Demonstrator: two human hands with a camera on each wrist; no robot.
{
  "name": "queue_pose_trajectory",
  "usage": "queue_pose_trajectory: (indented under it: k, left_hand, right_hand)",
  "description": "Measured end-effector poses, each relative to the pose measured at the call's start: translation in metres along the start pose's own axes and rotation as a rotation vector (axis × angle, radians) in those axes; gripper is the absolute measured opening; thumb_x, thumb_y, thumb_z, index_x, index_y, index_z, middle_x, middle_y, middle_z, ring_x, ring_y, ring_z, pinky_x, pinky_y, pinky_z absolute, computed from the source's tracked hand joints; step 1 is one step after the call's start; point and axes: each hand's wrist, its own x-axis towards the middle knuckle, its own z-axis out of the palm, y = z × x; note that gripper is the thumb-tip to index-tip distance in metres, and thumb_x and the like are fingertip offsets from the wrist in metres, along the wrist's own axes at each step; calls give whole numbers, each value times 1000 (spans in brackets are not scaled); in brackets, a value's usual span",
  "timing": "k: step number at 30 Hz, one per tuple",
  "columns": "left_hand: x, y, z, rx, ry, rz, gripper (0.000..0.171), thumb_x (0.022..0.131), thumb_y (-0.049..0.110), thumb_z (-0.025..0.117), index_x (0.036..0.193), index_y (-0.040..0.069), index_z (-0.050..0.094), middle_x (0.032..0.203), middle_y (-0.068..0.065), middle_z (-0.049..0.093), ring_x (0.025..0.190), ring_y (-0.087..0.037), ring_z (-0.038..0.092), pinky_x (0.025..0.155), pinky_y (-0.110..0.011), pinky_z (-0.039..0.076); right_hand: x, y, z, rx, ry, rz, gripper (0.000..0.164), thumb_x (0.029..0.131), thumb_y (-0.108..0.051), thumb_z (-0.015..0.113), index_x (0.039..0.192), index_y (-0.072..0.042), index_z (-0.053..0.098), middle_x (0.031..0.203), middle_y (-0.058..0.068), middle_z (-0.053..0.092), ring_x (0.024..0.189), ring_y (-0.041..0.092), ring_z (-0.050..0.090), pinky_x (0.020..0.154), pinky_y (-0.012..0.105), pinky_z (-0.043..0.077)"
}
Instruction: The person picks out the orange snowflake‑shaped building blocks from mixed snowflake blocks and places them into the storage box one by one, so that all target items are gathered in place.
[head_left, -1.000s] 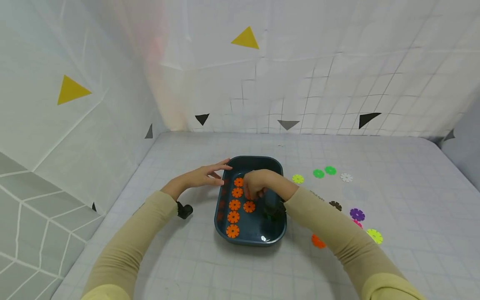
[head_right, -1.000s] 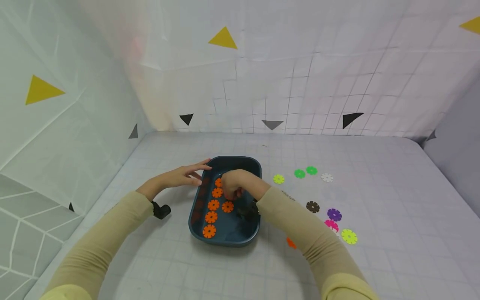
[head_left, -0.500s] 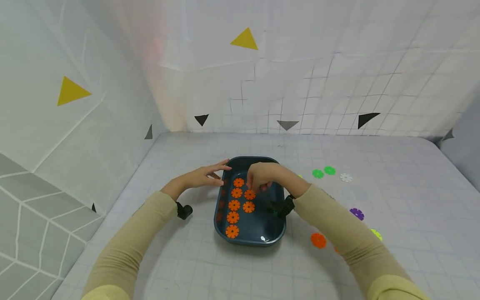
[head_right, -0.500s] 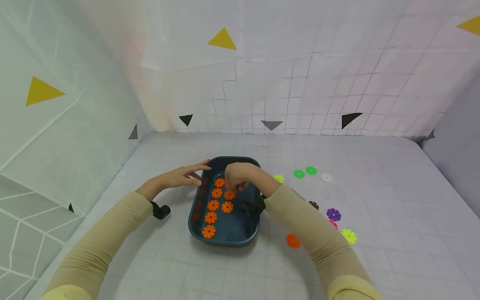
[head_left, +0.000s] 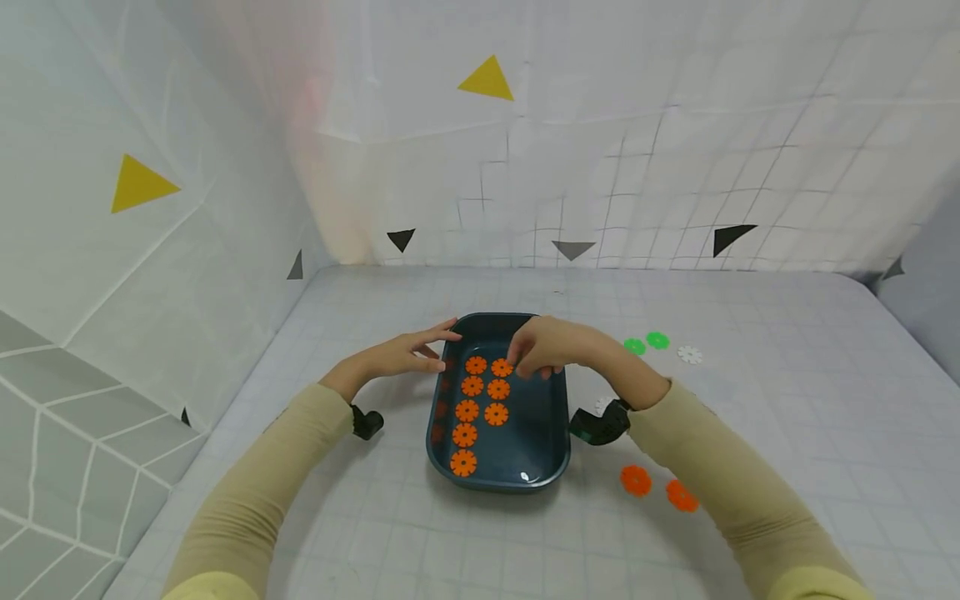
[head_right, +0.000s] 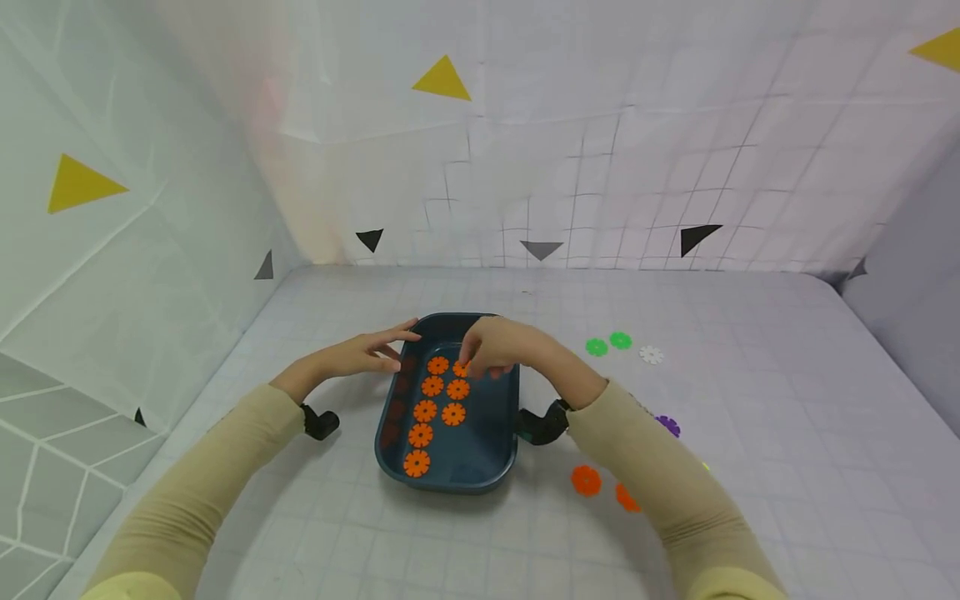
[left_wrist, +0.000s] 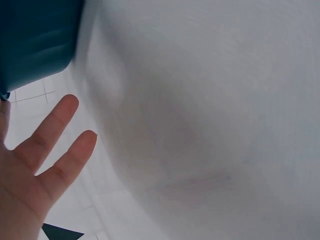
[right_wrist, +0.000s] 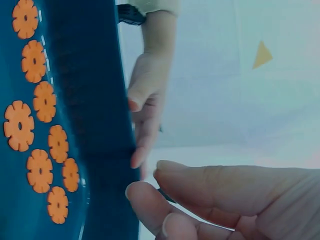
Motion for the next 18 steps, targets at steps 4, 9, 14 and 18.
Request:
queue_pose_trajectory:
  k: [4, 9, 14, 18]
  left_hand:
    - [0, 0, 0, 0, -1, 8, 57, 90, 32, 56, 142, 24, 34, 154, 10, 5, 117, -29, 47, 98, -48, 36]
    - [0, -1, 0, -4, -2, 19, 56, 91, 31, 56, 142, 24, 34, 154, 10, 5, 117, -28, 48, 98, -48, 36]
    - [0, -2, 0, 2, 0, 20, 56, 91, 31, 56, 142, 24, 34, 154, 9, 5, 117, -29, 48, 98, -49, 36]
    - [0, -2, 0, 5, 2, 23, 56, 91, 31, 56, 142, 23, 34, 154, 9, 5, 116, -28, 48, 98, -49, 36]
  right_hand:
    - [-16, 1, -4, 48, 44, -15, 22, 84, -12, 63, 105, -5, 63, 78, 3, 64, 55, 14, 52, 53, 26, 44]
    - [-33, 2, -8, 96, 92, -13, 22, 85, -13, 62, 105, -5, 62, 75, 6, 60, 56, 15, 50, 54, 25, 41]
    - [-49, 6, -9, 141, 129, -20, 21, 86, -12, 61, 105, -4, 61, 76, 10, 60, 58, 16, 51, 55, 27, 41]
    - [-61, 10, -9, 166, 149, -27, 23, 86, -12, 61, 106, -2, 61, 74, 5, 59, 61, 19, 51, 56, 28, 41]
